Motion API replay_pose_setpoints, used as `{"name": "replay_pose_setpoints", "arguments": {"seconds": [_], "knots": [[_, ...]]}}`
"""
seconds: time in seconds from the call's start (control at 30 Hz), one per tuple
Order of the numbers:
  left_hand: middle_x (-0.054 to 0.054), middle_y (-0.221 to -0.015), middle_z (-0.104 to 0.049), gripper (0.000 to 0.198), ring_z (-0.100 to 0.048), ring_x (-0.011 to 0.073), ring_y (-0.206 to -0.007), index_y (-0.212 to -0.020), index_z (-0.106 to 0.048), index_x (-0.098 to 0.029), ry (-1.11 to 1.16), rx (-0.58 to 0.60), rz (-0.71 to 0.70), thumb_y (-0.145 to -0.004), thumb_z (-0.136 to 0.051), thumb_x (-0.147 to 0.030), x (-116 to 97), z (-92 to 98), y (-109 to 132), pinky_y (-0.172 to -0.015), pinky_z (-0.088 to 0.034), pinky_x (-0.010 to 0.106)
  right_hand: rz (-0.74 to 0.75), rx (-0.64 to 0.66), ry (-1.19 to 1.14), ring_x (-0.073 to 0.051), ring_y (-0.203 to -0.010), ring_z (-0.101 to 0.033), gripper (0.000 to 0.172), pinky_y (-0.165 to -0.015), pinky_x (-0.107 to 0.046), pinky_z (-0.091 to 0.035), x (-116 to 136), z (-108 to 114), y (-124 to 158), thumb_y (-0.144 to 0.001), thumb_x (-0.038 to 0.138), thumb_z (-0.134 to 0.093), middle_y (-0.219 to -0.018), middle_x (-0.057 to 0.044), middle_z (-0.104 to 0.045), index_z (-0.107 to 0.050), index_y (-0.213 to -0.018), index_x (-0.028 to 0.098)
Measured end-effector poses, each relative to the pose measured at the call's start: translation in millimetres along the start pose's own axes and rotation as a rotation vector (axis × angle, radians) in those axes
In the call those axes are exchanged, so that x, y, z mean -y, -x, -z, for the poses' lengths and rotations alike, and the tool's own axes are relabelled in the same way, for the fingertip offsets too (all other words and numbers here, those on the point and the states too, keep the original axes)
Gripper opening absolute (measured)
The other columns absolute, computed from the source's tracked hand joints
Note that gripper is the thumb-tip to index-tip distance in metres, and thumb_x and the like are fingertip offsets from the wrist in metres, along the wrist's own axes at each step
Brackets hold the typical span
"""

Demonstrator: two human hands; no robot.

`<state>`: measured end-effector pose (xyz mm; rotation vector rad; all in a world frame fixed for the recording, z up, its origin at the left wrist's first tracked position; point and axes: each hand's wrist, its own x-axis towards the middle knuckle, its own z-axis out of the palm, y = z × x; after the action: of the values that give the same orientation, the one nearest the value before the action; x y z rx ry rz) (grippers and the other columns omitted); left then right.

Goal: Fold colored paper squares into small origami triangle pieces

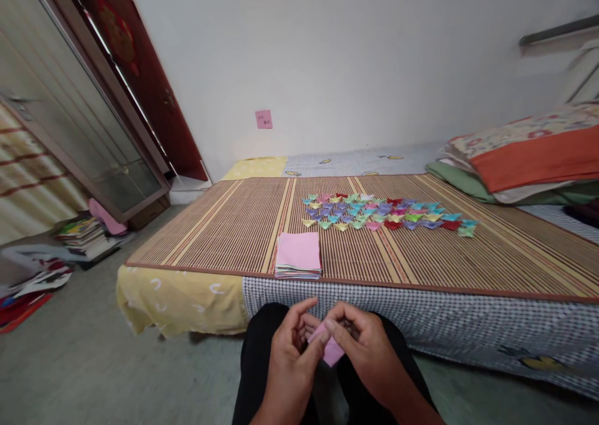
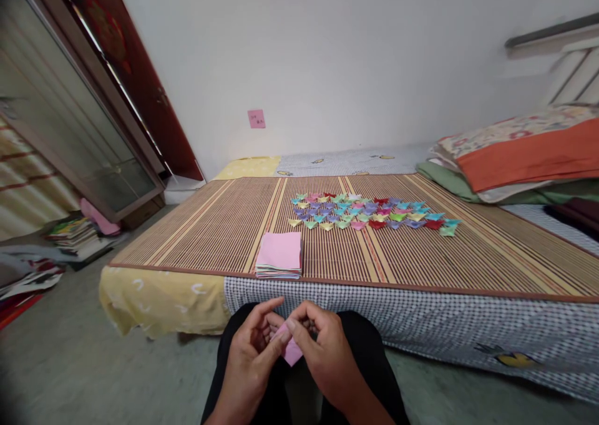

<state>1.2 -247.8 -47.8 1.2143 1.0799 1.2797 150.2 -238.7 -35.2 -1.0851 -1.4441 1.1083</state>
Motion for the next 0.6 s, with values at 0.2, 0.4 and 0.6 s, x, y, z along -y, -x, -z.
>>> {"name": "replay_pose_setpoints", "arguments": {"seconds": [0.2, 0.4, 0.6], "knots": [[0.003, -0.078, -0.075, 0.010, -0.069, 0.0179, -0.072, -0.091, -0.078, -0.019, -0.283, -0.072, -0.178, -0.085, -0.074, -0.025, -3, 0.8, 6, -0.067, -0.053, 0.024, 0.023, -0.132, -0.046, -0.016, -0.061, -0.065, 0.030, -0.056, -0.023, -0.049, -4, -7, 4, -0.095, 0.043, -0.063, -0.068, -0.001, -0.068, -0.065, -0.077, 0.019], [0.003, -0.084, -0.080, 0.015, -0.073, 0.0177, -0.073, -0.095, -0.082, -0.022, -0.302, -0.071, -0.311, -0.091, -0.068, -0.024, -9, -0.2, 7, -0.068, -0.056, 0.022, 0.137, -0.176, 0.023, -0.018, -0.074, -0.072, 0.019, -0.066, -0.023, -0.055, -5, -7, 5, -0.095, 0.035, -0.065, -0.082, -0.003, -0.075, -0.076, -0.094, 0.020], [0.004, -0.078, -0.078, 0.017, -0.070, 0.0176, -0.070, -0.088, -0.081, -0.019, -0.197, -0.075, -0.155, -0.090, -0.069, -0.031, -11, -2.2, 6, -0.066, -0.053, 0.023, 0.331, -0.193, 0.221, -0.014, -0.068, -0.065, 0.018, -0.065, -0.021, -0.050, -3, -7, 4, -0.096, 0.025, -0.061, -0.073, 0.001, -0.067, -0.069, -0.080, 0.021]]}}
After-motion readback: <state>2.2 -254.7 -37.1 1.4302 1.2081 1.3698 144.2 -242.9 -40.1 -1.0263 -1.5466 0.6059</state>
